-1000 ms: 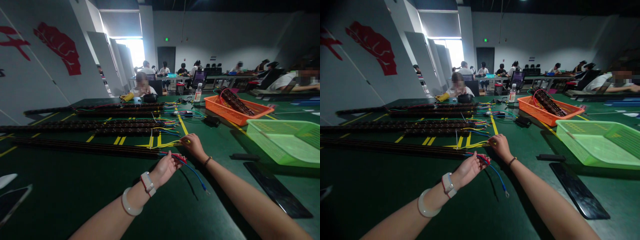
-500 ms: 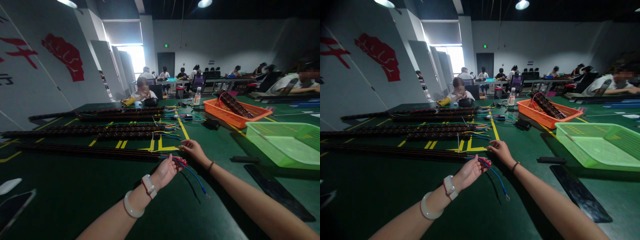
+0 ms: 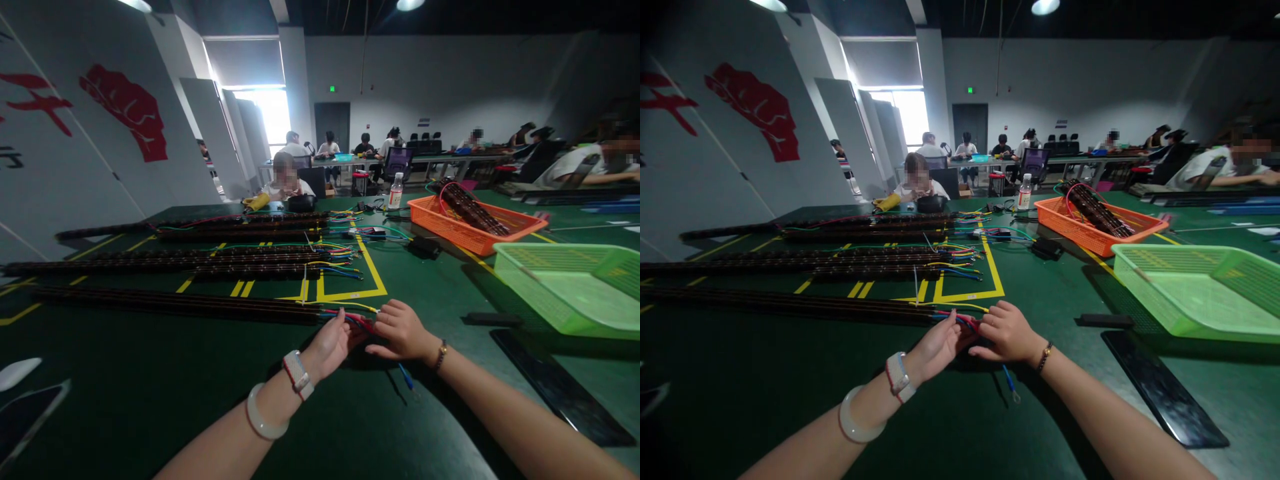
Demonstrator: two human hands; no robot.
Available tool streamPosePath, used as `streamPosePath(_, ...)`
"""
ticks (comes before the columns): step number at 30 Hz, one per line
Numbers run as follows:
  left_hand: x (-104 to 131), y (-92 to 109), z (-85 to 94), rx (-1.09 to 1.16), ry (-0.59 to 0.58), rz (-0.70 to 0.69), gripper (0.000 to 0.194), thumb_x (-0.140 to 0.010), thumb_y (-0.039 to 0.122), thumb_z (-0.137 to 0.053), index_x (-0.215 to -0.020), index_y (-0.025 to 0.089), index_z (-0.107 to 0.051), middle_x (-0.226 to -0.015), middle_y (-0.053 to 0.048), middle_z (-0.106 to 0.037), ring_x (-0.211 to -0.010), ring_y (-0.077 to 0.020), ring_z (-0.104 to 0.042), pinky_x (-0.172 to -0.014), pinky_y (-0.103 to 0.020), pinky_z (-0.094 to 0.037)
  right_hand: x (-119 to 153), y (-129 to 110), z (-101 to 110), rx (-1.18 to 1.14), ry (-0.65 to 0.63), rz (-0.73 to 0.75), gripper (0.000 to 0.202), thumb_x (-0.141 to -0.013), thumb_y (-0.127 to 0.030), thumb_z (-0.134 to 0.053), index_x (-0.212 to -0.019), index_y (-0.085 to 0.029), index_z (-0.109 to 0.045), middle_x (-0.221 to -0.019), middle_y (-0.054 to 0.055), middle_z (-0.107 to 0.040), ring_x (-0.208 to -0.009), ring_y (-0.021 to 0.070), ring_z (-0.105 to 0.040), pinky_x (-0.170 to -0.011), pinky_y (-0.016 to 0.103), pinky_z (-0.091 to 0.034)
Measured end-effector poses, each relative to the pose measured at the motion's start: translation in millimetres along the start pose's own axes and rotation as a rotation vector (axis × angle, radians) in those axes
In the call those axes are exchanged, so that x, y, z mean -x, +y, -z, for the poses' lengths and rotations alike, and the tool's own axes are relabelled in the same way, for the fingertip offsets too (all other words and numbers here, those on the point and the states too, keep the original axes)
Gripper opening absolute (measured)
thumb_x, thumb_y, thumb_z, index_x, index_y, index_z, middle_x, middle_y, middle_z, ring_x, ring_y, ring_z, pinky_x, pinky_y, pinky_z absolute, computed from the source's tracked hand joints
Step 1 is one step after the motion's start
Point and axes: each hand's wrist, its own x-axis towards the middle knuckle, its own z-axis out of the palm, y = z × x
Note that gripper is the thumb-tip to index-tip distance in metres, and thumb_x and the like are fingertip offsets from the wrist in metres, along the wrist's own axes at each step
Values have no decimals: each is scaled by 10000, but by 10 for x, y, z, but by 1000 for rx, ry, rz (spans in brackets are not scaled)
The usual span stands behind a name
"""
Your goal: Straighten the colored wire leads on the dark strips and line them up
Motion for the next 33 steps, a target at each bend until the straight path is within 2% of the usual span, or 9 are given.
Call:
streamPosePath(5, 4, -8, -3, 2, 36, -23, 298, -917, 315, -446, -860, 89, -633, -876, -133, -670, -913, -202, -621, -902, -341, -436, -42, -22, -25, 102, -20, -48, 382, -940, -405, -399, -710, -183, -608, -632, 21, -553, -610, 142, -419, -614, 302, -235)
streamPosePath(8, -10, -20, 2, 13, 16, -37, 283, -924, 287, -429, -886, 89, -628, -888, -135, -670, -916, -204, -620, -921, -357, -425, -40, 2, -22, 134, -13, -46, 370, -957, -335, -376, -710, -185, -606, -646, 23, -565, -614, 142, -420, -621, 306, -227)
streamPosePath(10, -11, -25, 4, -5, 8, -55, 284, -924, 292, -429, -899, 89, -626, -898, -139, -669, -911, -208, -622, -924, -370, -422, -45, 29, -22, 154, -19, -98, 361, -957, -316, -380, -709, -183, -606, -656, 26, -576, -626, 145, -431, -626, 307, -225)
streamPosePath(16, 17, -30, 1, -85, 11, -63, 320, -929, 306, -408, -818, 89, -615, -850, -137, -665, -851, -214, -638, -852, -355, -445, -100, 84, -81, 150, -128, -379, 385, -953, -344, -413, -680, -177, -627, -656, 38, -631, -664, 151, -489, -636, 306, -223)
streamPosePath(20, 32, -42, -12, -84, 49, -112, 297, -928, 285, -411, -790, 99, -597, -745, -89, -639, -724, -179, -630, -755, -315, -463, -140, 42, -144, 129, -213, -439, 383, -945, -333, -424, -686, -174, -657, -661, 49, -658, -660, 150, -525, -634, 303, -225)
streamPosePath(24, 47, -43, -33, -66, 98, -127, 270, -923, 270, -427, -761, 114, -576, -662, -43, -598, -623, -137, -595, -685, -271, -458, -163, 19, -207, 127, -240, -474, 391, -946, -330, -418, -686, -178, -667, -673, 56, -675, -654, 154, -547, -640, 301, -236)
streamPosePath(28, 49, -36, -43, -52, 120, -120, 244, -920, 252, -437, -768, 117, -572, -667, -36, -598, -619, -130, -593, -678, -264, -460, -159, 9, -226, 121, -264, -490, 392, -952, -336, -407, -706, -178, -669, -694, 65, -679, -680, 164, -574, -661, 292, -273)
streamPosePath(31, 37, -36, -38, -42, 98, -123, 248, -920, 248, -437, -762, 114, -574, -684, -47, -610, -637, -135, -599, -698, -275, -468, -157, 7, -192, 67, -333, -513, 367, -948, -344, -417, -758, -172, -681, -731, 76, -685, -692, 164, -594, -646, 277, -305)
streamPosePath(33, 28, -35, -34, -50, 78, -116, 264, -925, 254, -424, -772, 108, -583, -700, -61, -625, -660, -146, -611, -711, -284, -472, -164, 36, -141, -19, -399, -567, 402, -944, -412, -411, -767, -173, -682, -730, 76, -681, -661, 161, -594, -595, 263, -313)
